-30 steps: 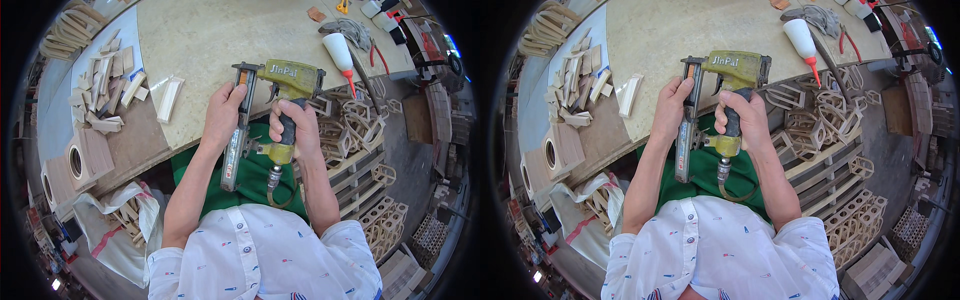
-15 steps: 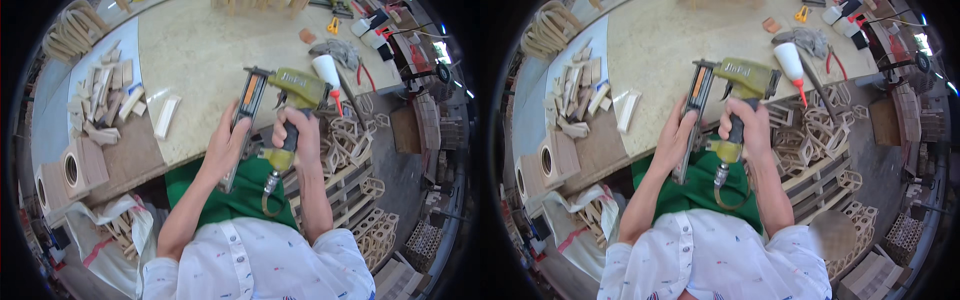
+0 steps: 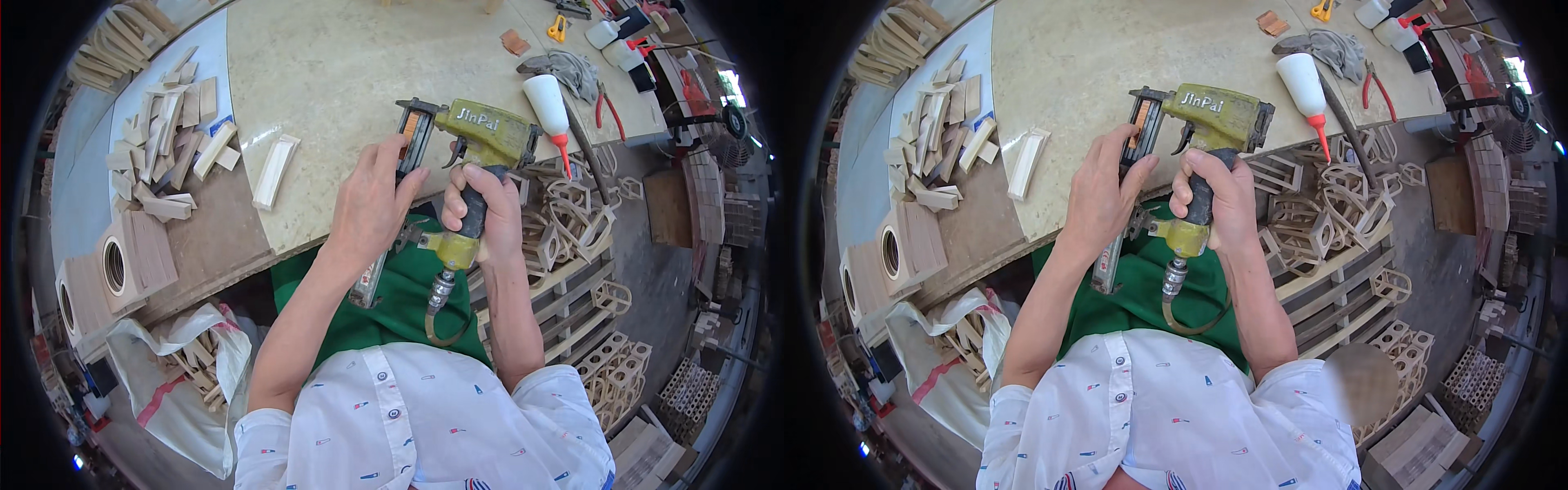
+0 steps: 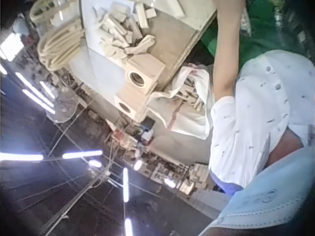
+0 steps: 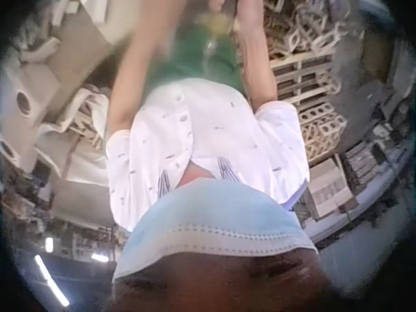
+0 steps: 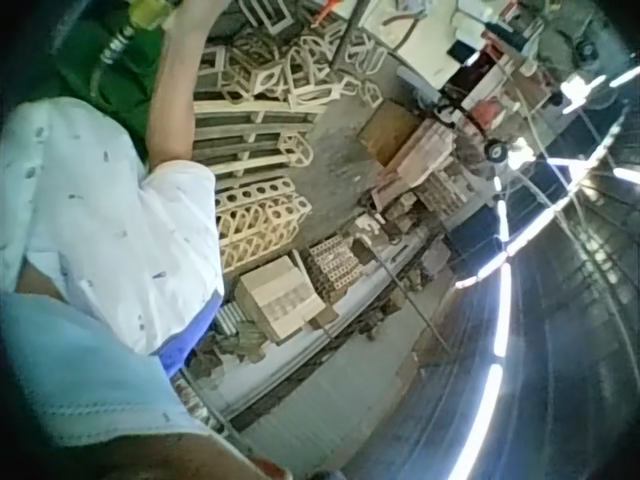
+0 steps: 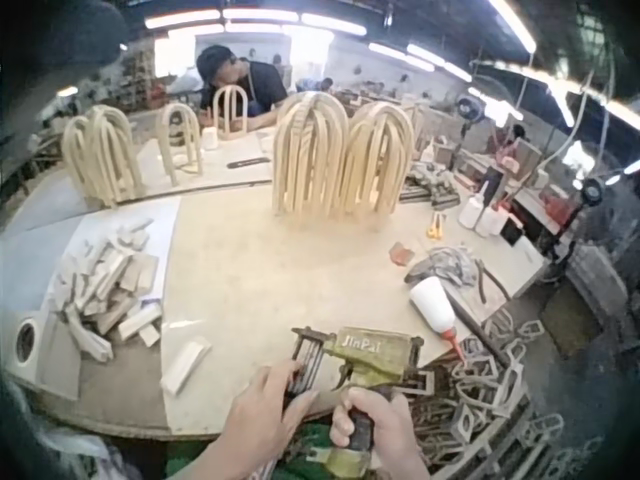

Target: The person assembles a wooden frame structure by applying glue to joints and securing them with a pneumatic nail gun. They handle small wooden pieces, align them, and fasten them together to form a box-like shape.

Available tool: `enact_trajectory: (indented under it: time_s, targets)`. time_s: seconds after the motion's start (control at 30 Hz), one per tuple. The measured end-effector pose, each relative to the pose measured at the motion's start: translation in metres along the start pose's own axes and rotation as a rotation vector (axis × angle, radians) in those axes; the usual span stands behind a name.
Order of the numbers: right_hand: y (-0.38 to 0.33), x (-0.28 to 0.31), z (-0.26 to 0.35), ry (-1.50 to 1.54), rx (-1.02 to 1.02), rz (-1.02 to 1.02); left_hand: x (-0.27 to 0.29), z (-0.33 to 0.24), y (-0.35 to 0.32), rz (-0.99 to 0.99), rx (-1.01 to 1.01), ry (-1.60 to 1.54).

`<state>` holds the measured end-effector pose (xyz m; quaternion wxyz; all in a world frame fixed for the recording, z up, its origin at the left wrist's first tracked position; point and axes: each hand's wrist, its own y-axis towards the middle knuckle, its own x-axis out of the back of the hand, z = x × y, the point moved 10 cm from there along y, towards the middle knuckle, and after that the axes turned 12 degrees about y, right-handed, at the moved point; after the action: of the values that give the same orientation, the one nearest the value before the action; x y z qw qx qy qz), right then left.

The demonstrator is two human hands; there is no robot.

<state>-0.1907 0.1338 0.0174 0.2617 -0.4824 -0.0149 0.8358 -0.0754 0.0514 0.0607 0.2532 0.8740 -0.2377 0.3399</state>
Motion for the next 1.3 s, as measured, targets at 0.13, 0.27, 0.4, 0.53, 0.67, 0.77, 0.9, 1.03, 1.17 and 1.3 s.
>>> enact_trajectory:
  time_s: [0.13,0.27,0.4,0.53,0.67,0.77,0.9,1.03,1.17,1.3]
  targets:
    - [0.000,0.005,0.002,0.007,0.011,-0.022,-0.003,0.002,-0.002,0.038,-0.007,0.004]
    - [-0.003,0.002,0.012,-0.086,0.010,-0.038,0.000,0.013,0.002,0.066,0.179,-0.216]
    - [-0.009,-0.009,0.017,-0.141,0.042,-0.007,-0.038,0.033,0.005,0.195,0.479,-0.776]
    - [-0.005,0.001,0.007,-0.052,-0.008,-0.012,-0.054,0.030,-0.002,0.389,0.570,-0.931]
    - [-0.003,0.005,0.000,-0.016,-0.016,-0.018,-0.054,0.033,-0.003,0.386,0.550,-0.985]
    - [-0.002,0.004,-0.001,0.005,-0.014,0.000,-0.053,0.036,-0.004,0.374,0.568,-0.971]
    - [-0.002,-0.002,0.000,-0.020,-0.004,0.032,-0.042,0.034,0.010,0.346,0.584,-0.906]
    - [-0.004,-0.003,-0.003,-0.019,-0.002,0.047,-0.045,0.036,0.016,0.365,0.574,-0.744]
    - [-0.007,0.001,-0.007,0.024,-0.011,0.037,-0.041,0.036,0.015,0.301,0.518,-0.581]
    - [-0.006,0.002,-0.008,0.025,-0.018,0.035,-0.043,0.037,0.013,0.288,0.527,-0.585]
